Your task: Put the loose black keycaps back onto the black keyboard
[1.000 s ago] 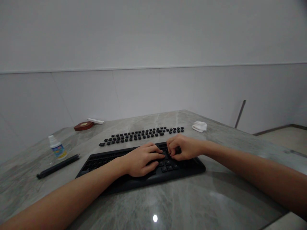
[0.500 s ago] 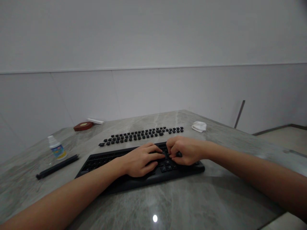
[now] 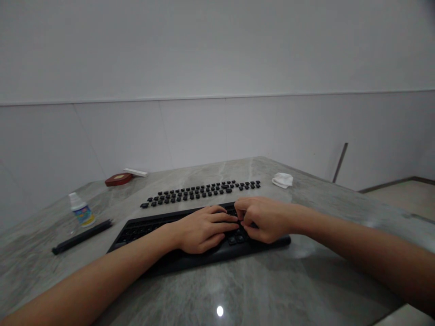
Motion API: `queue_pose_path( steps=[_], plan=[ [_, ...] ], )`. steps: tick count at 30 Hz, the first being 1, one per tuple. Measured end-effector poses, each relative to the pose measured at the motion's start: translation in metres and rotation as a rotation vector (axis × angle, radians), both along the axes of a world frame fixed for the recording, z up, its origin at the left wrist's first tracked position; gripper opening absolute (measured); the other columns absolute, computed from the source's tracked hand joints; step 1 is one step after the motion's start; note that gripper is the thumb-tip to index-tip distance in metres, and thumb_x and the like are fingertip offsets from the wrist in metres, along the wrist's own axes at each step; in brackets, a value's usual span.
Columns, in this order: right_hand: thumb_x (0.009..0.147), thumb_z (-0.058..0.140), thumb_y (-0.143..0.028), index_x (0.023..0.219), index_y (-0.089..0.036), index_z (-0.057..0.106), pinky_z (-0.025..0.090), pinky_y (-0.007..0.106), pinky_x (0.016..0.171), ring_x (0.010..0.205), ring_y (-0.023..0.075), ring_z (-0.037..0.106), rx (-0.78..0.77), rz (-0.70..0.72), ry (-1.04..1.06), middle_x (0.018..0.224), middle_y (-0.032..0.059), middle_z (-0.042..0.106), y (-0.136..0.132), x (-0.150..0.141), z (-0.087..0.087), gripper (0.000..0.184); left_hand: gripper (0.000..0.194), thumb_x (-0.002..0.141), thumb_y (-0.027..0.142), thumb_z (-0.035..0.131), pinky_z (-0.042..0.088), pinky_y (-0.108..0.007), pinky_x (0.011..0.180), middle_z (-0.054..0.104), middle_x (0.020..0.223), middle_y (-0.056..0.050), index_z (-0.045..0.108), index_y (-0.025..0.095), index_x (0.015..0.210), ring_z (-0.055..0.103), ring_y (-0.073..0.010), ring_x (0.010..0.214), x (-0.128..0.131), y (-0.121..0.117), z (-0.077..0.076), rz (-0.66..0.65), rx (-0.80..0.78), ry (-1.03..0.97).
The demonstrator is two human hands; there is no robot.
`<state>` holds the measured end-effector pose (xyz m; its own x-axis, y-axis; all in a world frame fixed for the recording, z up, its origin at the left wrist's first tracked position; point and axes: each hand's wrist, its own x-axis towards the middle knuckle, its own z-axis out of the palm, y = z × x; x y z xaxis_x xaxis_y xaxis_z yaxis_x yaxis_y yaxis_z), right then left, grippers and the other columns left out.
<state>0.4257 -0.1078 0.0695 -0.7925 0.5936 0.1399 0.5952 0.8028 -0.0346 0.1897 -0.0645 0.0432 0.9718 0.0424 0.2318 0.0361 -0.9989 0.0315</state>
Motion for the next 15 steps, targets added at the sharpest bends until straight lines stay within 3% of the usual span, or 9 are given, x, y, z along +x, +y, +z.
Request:
queue_pose_path(
  steps=[15],
  plan=[
    [0.069, 0.057, -0.019, 0.07, -0.012, 0.066, 0.031, 0.03, 0.051, 0.058, 0.0153, 0.049, 0.055, -0.107, -0.195, 0.079, 0.0095, 0.06, -0.016, -0.018, 0.006, 0.011, 0.045, 0.091, 0.016, 0.043, 0.038, -0.045, 0.109, 0.054, 0.138, -0.009, 0.049, 0.016, 0.136, 0.045, -0.0277, 0.124, 0.001, 0.002, -0.003, 0.025, -0.023, 0.006]
  ],
)
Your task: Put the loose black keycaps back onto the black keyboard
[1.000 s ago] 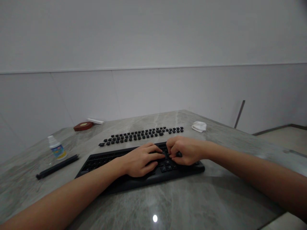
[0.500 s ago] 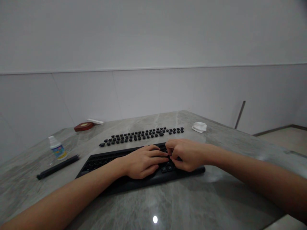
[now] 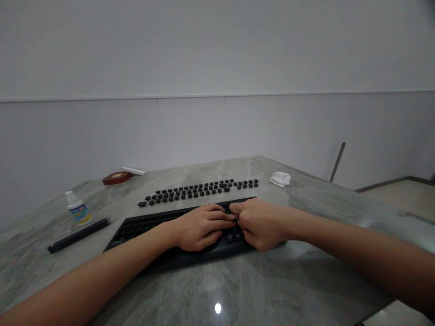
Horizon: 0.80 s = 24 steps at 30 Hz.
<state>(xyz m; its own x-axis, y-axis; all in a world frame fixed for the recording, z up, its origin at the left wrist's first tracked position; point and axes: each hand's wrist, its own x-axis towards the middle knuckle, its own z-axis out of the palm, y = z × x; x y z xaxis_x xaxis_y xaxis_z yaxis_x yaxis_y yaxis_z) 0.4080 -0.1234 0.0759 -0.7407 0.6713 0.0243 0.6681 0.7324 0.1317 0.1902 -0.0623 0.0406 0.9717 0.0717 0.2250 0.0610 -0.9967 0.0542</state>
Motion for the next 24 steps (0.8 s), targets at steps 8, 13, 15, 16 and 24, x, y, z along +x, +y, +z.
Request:
queue_pose_path(
  steps=[8, 13, 15, 16, 24],
  plan=[
    [0.069, 0.056, -0.021, 0.079, -0.012, 0.067, 0.037, 0.03, 0.057, 0.066, 0.0191, 0.057, -0.016, -0.031, -0.017, 0.086, 0.0106, 0.062, -0.004, 0.0, 0.0, 0.018, 0.044, 0.092, 0.016, 0.042, 0.037, -0.044, 0.11, 0.054, 0.138, -0.01, 0.049, 0.012, 0.135, 0.046, -0.0273, 0.124, 0.001, 0.0, 0.001, -0.019, 0.006, -0.002],
    [0.066, 0.057, -0.021, 0.08, -0.012, 0.067, 0.04, 0.03, 0.06, 0.067, 0.0188, 0.057, -0.053, -0.037, -0.02, 0.089, 0.0105, 0.061, -0.003, 0.002, 0.0, 0.019, 0.046, 0.092, 0.017, 0.041, 0.038, -0.046, 0.108, 0.052, 0.139, -0.009, 0.047, 0.016, 0.138, 0.045, -0.0282, 0.124, 0.0, 0.001, 0.0, -0.02, 0.002, -0.012],
    [0.066, 0.057, -0.02, 0.08, -0.012, 0.067, 0.041, 0.03, 0.06, 0.068, 0.0189, 0.057, -0.058, -0.047, -0.011, 0.089, 0.0102, 0.061, -0.003, 0.001, -0.001, 0.019, 0.046, 0.092, 0.017, 0.042, 0.038, -0.046, 0.109, 0.053, 0.139, -0.01, 0.047, 0.016, 0.138, 0.045, -0.0281, 0.125, 0.0, 0.001, 0.0, -0.019, -0.001, -0.008],
    [0.066, 0.057, -0.02, 0.08, -0.012, 0.067, 0.04, 0.03, 0.06, 0.068, 0.019, 0.057, -0.056, -0.057, -0.01, 0.089, 0.0104, 0.061, -0.004, 0.0, -0.001, 0.019, 0.046, 0.092, 0.017, 0.042, 0.037, -0.046, 0.109, 0.053, 0.139, -0.01, 0.048, 0.015, 0.137, 0.045, -0.0279, 0.125, 0.0, 0.001, 0.0, -0.018, -0.004, -0.007],
    [0.068, 0.058, -0.019, 0.077, -0.01, 0.072, 0.039, 0.03, 0.057, 0.068, 0.0228, 0.061, -0.006, -0.155, -0.031, 0.09, 0.0167, 0.066, -0.019, -0.013, -0.009, 0.019, 0.043, 0.091, 0.016, 0.042, 0.039, -0.046, 0.108, 0.057, 0.134, -0.01, 0.052, 0.013, 0.132, 0.046, -0.0277, 0.122, 0.001, 0.0, 0.001, -0.029, -0.002, -0.026]
  ],
)
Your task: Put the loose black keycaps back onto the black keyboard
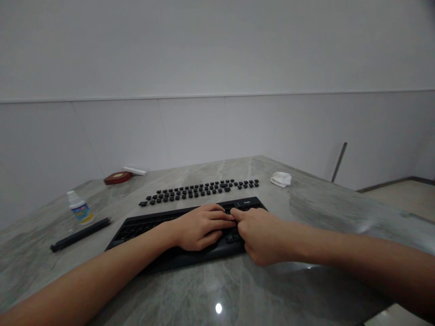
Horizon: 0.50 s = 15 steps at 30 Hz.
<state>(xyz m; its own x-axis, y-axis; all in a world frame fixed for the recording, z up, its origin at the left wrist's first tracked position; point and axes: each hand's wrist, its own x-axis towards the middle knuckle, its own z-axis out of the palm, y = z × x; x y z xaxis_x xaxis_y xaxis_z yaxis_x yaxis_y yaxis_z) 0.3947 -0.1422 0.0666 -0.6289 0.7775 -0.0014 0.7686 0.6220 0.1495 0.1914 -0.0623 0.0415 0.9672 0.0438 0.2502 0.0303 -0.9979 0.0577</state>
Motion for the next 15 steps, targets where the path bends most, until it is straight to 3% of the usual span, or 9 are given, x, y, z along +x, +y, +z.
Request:
queue_pose_path(
  steps=[3, 8, 12, 15],
  plan=[
    [0.069, 0.057, -0.016, 0.081, -0.011, 0.072, 0.041, 0.028, 0.058, 0.066, 0.0198, 0.062, -0.031, -0.044, 0.16, 0.083, 0.0122, 0.069, 0.014, 0.009, 0.002, 0.021, 0.043, 0.091, 0.016, 0.043, 0.04, -0.045, 0.107, 0.055, 0.136, -0.01, 0.052, 0.013, 0.133, 0.046, -0.0279, 0.123, 0.0, 0.0, 0.0, 0.016, 0.005, 0.007],
    [0.07, 0.061, -0.015, 0.068, -0.013, 0.072, 0.04, 0.02, 0.055, 0.058, 0.012, 0.058, -0.241, -0.055, 0.416, 0.064, 0.0022, 0.067, 0.05, 0.033, 0.001, 0.011, 0.042, 0.092, 0.017, 0.043, 0.041, -0.045, 0.105, 0.056, 0.136, -0.011, 0.052, 0.013, 0.133, 0.045, -0.028, 0.124, 0.0, -0.001, 0.001, 0.026, 0.0, 0.012],
    [0.072, 0.066, -0.019, 0.068, -0.013, 0.072, 0.04, 0.02, 0.057, 0.057, 0.0112, 0.057, -0.212, 0.03, 0.474, 0.062, 0.0012, 0.066, 0.063, 0.04, -0.008, 0.01, 0.042, 0.092, 0.016, 0.043, 0.04, -0.045, 0.107, 0.056, 0.136, -0.01, 0.053, 0.014, 0.133, 0.045, -0.0278, 0.124, 0.0, -0.001, 0.001, 0.027, -0.001, 0.016],
    [0.073, 0.069, -0.018, 0.08, -0.015, 0.076, 0.042, 0.02, 0.062, 0.064, 0.0114, 0.06, -0.223, 0.121, 0.489, 0.071, 0.0018, 0.069, 0.064, 0.042, -0.01, 0.011, 0.042, 0.092, 0.017, 0.043, 0.04, -0.045, 0.107, 0.055, 0.137, -0.01, 0.053, 0.013, 0.132, 0.045, -0.0281, 0.124, 0.0, -0.002, 0.001, 0.026, 0.004, 0.012]
  ],
)
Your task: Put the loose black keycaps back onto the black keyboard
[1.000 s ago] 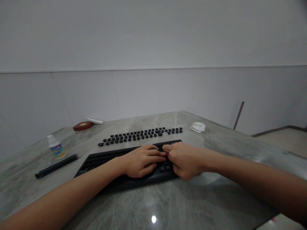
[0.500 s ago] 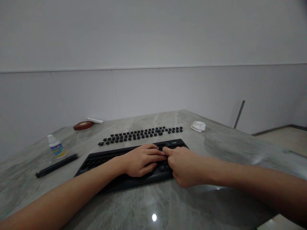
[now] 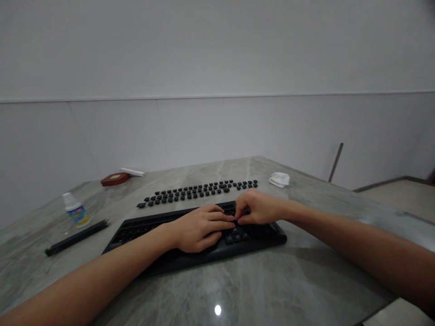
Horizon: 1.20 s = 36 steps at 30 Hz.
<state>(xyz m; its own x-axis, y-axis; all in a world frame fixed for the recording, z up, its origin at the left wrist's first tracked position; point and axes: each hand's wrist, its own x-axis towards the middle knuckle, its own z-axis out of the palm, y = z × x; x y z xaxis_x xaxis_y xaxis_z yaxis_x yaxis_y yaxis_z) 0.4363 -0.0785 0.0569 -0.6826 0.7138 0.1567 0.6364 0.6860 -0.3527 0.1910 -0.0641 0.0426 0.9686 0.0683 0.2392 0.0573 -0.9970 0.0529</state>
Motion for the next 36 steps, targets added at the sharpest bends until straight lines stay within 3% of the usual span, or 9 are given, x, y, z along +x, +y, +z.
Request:
queue_pose_path(
  steps=[6, 12, 19, 25, 29, 32, 34, 36],
  plan=[
    [0.075, 0.067, -0.012, 0.075, -0.016, 0.076, 0.043, 0.022, 0.063, 0.064, 0.0103, 0.057, 0.12, 0.152, -0.066, 0.079, 0.0028, 0.067, -0.002, 0.002, 0.005, 0.01, 0.042, 0.092, 0.017, 0.042, 0.041, -0.045, 0.105, 0.057, 0.134, -0.011, 0.054, 0.012, 0.131, 0.047, -0.0278, 0.122, 0.0, -0.001, 0.0, -0.004, -0.002, -0.004],
    [0.074, 0.06, -0.007, 0.085, -0.02, 0.077, 0.046, 0.027, 0.077, 0.084, 0.0151, 0.06, 0.197, 0.248, -0.163, 0.102, 0.0058, 0.065, -0.009, 0.005, 0.011, 0.023, 0.043, 0.092, 0.017, 0.043, 0.041, -0.045, 0.106, 0.055, 0.137, -0.01, 0.051, 0.015, 0.134, 0.045, -0.0275, 0.124, 0.0, 0.002, -0.002, -0.01, -0.003, -0.013],
    [0.07, 0.059, -0.004, 0.083, -0.015, 0.076, 0.043, 0.024, 0.068, 0.074, 0.0134, 0.057, 0.165, 0.234, -0.26, 0.092, 0.0049, 0.066, -0.014, 0.001, 0.019, 0.024, 0.044, 0.091, 0.016, 0.043, 0.04, -0.046, 0.107, 0.056, 0.136, -0.01, 0.05, 0.016, 0.135, 0.046, -0.0273, 0.124, 0.0, 0.0, 0.0, -0.019, -0.014, -0.014],
    [0.077, 0.055, -0.013, 0.071, -0.015, 0.074, 0.035, 0.025, 0.057, 0.064, 0.0127, 0.049, 0.177, 0.232, -0.364, 0.082, 0.0055, 0.062, -0.026, -0.006, 0.024, 0.02, 0.044, 0.091, 0.016, 0.044, 0.039, -0.046, 0.108, 0.056, 0.135, -0.011, 0.05, 0.014, 0.135, 0.046, -0.0274, 0.125, 0.0, 0.002, -0.002, -0.022, -0.012, -0.012],
    [0.071, 0.056, -0.013, 0.068, -0.014, 0.073, 0.039, 0.025, 0.059, 0.065, 0.0137, 0.051, 0.131, 0.197, -0.295, 0.076, 0.0051, 0.061, -0.028, -0.009, 0.018, 0.017, 0.043, 0.091, 0.016, 0.043, 0.04, -0.046, 0.107, 0.056, 0.135, -0.012, 0.052, 0.013, 0.133, 0.046, -0.0279, 0.124, 0.001, 0.002, -0.002, -0.016, -0.012, -0.007],
    [0.067, 0.054, -0.011, 0.075, -0.014, 0.074, 0.041, 0.023, 0.062, 0.064, 0.0122, 0.052, 0.071, 0.257, -0.147, 0.078, 0.004, 0.061, -0.018, -0.005, 0.012, 0.022, 0.042, 0.092, 0.017, 0.042, 0.04, -0.046, 0.107, 0.056, 0.135, -0.012, 0.052, 0.012, 0.133, 0.046, -0.028, 0.124, 0.001, 0.002, -0.001, -0.017, -0.007, -0.005],
    [0.068, 0.054, -0.014, 0.074, -0.012, 0.073, 0.04, 0.022, 0.058, 0.06, 0.0102, 0.049, 0.02, 0.281, -0.008, 0.075, 0.0031, 0.06, -0.009, 0.0, 0.007, 0.02, 0.043, 0.092, 0.017, 0.042, 0.04, -0.045, 0.107, 0.056, 0.136, -0.011, 0.052, 0.013, 0.133, 0.046, -0.028, 0.124, 0.0, 0.002, -0.001, -0.006, -0.003, 0.0],
    [0.075, 0.055, -0.024, 0.062, -0.012, 0.066, 0.035, 0.021, 0.052, 0.054, 0.0088, 0.044, -0.009, 0.206, 0.11, 0.065, 0.0009, 0.054, 0.0, 0.005, 0.003, 0.022, 0.043, 0.092, 0.017, 0.043, 0.039, -0.045, 0.108, 0.055, 0.136, -0.011, 0.052, 0.013, 0.134, 0.045, -0.0278, 0.125, 0.0, 0.002, -0.001, 0.003, 0.001, 0.004]
  ],
)
